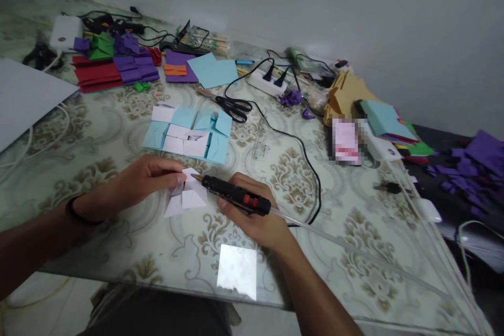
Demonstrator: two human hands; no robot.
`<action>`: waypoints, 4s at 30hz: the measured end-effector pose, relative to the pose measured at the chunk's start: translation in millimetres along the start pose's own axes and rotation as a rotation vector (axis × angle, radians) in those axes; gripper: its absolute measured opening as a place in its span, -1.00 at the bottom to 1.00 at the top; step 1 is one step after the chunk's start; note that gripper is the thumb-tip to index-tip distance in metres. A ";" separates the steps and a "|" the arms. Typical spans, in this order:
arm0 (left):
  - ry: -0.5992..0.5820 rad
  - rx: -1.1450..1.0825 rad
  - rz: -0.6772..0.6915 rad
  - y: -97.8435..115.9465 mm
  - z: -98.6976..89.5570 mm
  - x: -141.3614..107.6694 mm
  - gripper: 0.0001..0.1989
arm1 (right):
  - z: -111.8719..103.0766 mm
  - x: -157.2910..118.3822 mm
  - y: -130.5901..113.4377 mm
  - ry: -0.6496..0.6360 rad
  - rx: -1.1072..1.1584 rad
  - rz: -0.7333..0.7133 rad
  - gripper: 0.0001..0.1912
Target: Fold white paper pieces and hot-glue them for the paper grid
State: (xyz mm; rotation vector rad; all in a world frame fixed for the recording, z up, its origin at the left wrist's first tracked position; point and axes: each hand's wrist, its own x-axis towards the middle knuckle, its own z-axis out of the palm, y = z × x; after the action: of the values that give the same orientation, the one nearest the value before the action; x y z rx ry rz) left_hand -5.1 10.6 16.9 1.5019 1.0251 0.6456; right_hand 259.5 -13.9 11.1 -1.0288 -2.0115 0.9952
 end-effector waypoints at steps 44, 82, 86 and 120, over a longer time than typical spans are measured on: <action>0.008 0.255 0.063 -19.5 8.1 -3.0 -0.88 | 18.8 -3.0 8.8 -0.064 -0.082 0.028 -0.73; 0.019 0.229 0.040 -15.2 5.9 -0.9 -0.88 | 14.3 -4.3 8.4 -0.008 -0.137 0.075 -0.66; 0.036 0.220 -0.003 -9.6 5.7 -1.0 -0.87 | 13.5 -4.1 9.5 0.003 -0.133 0.077 -0.65; 0.148 0.230 0.037 -8.2 -2.2 0.9 -0.88 | 3.2 -3.6 6.3 0.015 -0.178 0.132 -0.62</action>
State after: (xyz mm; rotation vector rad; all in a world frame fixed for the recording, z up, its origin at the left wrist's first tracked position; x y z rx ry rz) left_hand -8.6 12.2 9.2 1.6946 1.2206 0.6914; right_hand 260.9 -15.5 3.4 -1.2737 -2.0708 0.8845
